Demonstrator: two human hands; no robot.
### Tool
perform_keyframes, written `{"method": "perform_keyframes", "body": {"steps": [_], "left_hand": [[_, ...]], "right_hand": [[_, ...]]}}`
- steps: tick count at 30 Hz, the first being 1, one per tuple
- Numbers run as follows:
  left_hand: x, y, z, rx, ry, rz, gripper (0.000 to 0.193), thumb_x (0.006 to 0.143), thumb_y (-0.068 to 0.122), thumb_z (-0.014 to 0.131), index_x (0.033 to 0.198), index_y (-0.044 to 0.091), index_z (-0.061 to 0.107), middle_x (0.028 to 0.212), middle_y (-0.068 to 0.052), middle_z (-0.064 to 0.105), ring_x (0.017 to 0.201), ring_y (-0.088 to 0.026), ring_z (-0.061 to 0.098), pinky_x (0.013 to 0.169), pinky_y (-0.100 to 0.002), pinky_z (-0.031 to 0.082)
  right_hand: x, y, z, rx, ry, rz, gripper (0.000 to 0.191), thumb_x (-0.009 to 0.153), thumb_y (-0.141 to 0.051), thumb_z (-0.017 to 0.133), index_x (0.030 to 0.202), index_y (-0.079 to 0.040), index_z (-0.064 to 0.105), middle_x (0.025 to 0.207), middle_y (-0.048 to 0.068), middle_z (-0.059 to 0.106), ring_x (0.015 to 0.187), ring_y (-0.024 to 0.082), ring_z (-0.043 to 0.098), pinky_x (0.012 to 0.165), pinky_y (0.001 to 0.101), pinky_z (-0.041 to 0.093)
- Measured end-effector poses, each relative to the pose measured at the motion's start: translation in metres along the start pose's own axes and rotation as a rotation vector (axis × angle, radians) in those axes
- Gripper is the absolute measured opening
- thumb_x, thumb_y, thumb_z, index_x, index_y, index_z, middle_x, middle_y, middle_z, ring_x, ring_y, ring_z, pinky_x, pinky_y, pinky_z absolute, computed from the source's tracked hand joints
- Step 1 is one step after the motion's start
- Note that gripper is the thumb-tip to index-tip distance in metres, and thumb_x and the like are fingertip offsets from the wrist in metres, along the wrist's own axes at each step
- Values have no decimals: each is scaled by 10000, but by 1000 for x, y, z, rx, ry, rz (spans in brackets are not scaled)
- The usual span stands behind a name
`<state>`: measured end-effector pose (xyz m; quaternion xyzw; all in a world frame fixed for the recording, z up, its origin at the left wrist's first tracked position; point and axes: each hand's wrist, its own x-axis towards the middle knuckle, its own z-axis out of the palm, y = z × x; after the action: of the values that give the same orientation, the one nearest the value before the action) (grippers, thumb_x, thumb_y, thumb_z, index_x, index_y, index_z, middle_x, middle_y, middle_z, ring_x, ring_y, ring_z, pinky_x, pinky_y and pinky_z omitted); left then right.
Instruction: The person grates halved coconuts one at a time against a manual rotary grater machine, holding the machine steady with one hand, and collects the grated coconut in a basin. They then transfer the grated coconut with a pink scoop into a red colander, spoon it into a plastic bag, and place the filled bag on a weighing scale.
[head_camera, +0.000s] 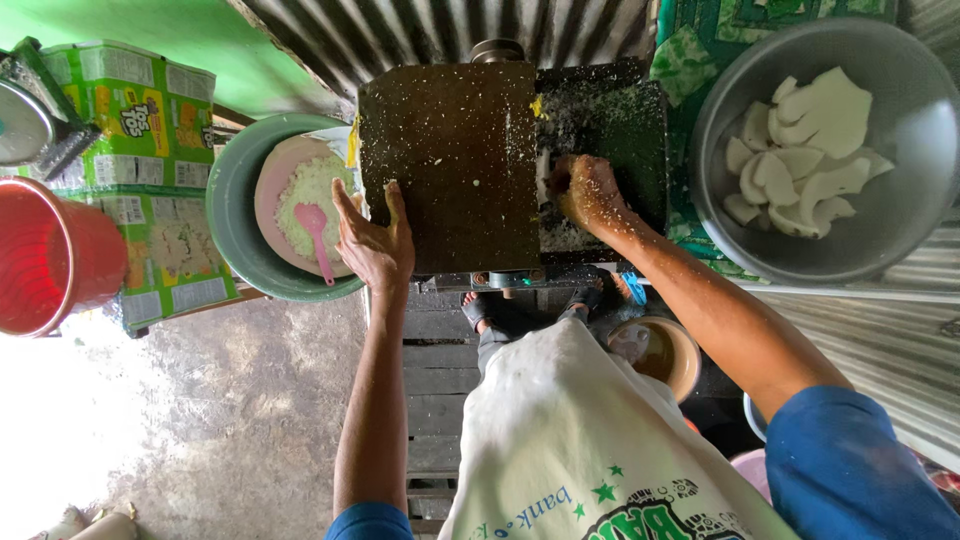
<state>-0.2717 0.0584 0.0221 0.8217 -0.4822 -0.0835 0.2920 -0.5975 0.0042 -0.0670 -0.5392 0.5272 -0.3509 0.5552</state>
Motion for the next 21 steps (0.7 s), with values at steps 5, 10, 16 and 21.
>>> {"method": "perform_keyframes", "body": {"steps": [5,10,16,21], "left_hand": [[0,2,0,-4,-24,-43,880,971,603,638,1573,38,331,1282,-250,698,1152,-412,674,980,-550,444],[-2,3,0,-8,-22,-51,880,968,601,648,1568,35,341,1283,-254,699,1158,-415,674,993,-548,439],[-2,4,-1,-68,-20,-49,883,966,608,661,1562,34,353,1271,-251,698,1116,-417,691,981,-505,507],[-4,1,2,-10,31,-11,857,967,558,709,1547,21,378,1217,-254,728,1082,-422,714,929,-523,503]], "right_hand": [[9,20,1,-64,2,17,588,1139,-371,337,879,14,697,810,80,688,726,142,614,636,341,494],[20,46,7,40,66,3,402,1132,-249,420,938,19,648,881,91,650,779,134,552,639,384,476],[18,15,-10,-568,57,-33,220,946,-192,628,1005,6,706,954,148,716,845,228,651,754,395,529],[16,-47,-26,-855,-54,-84,279,798,-181,780,1035,-32,770,987,184,767,883,313,742,822,395,577]]}}
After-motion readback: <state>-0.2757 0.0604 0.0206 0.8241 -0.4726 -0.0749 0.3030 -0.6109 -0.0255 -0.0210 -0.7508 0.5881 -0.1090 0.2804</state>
